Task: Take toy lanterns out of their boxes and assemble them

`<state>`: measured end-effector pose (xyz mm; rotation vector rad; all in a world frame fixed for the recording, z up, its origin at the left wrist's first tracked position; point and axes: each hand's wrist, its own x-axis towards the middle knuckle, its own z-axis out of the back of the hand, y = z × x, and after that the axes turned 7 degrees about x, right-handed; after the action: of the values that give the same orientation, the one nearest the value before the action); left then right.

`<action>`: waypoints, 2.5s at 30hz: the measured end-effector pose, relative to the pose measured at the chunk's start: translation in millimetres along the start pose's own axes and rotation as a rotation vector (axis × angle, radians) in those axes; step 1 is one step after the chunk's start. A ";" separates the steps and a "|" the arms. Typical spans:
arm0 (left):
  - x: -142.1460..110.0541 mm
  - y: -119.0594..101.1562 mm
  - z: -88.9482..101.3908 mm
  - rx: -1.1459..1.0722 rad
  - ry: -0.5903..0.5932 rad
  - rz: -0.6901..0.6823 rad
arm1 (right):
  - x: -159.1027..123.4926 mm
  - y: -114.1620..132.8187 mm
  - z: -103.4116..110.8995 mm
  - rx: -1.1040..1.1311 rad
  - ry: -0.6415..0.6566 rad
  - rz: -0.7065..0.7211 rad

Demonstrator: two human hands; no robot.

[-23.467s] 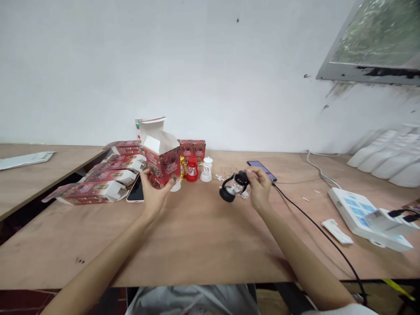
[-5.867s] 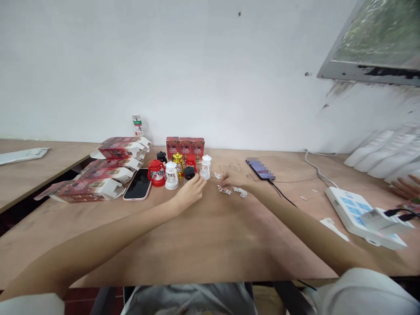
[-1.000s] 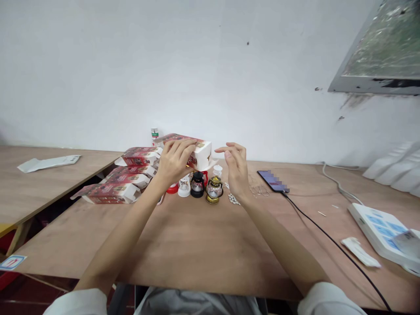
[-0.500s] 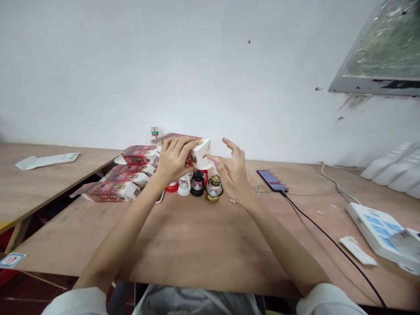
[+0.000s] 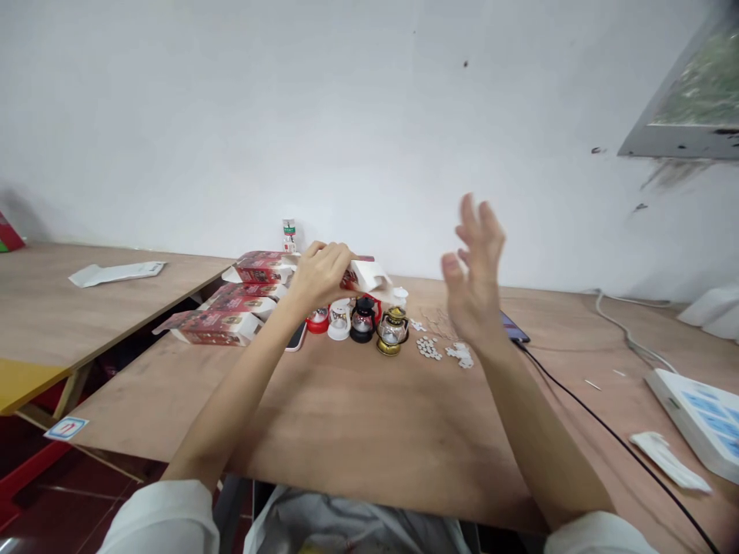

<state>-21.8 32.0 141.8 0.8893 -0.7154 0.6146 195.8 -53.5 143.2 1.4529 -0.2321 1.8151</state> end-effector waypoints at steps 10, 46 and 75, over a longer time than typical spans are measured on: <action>-42.3 84.5 1.6 0.112 0.052 0.402 | 1.7 -17.0 39.1 -0.155 -0.201 0.131; -47.7 88.4 -19.4 -0.253 0.015 0.527 | -11.4 -52.8 -37.5 -0.293 0.838 -0.143; 2.8 -39.9 -22.0 -1.009 0.356 0.585 | -12.5 -10.0 -47.6 0.064 0.091 -0.053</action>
<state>15.6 31.6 115.7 -0.3772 -0.8268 0.7752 167.4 -24.9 113.3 1.4036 -0.0896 1.8553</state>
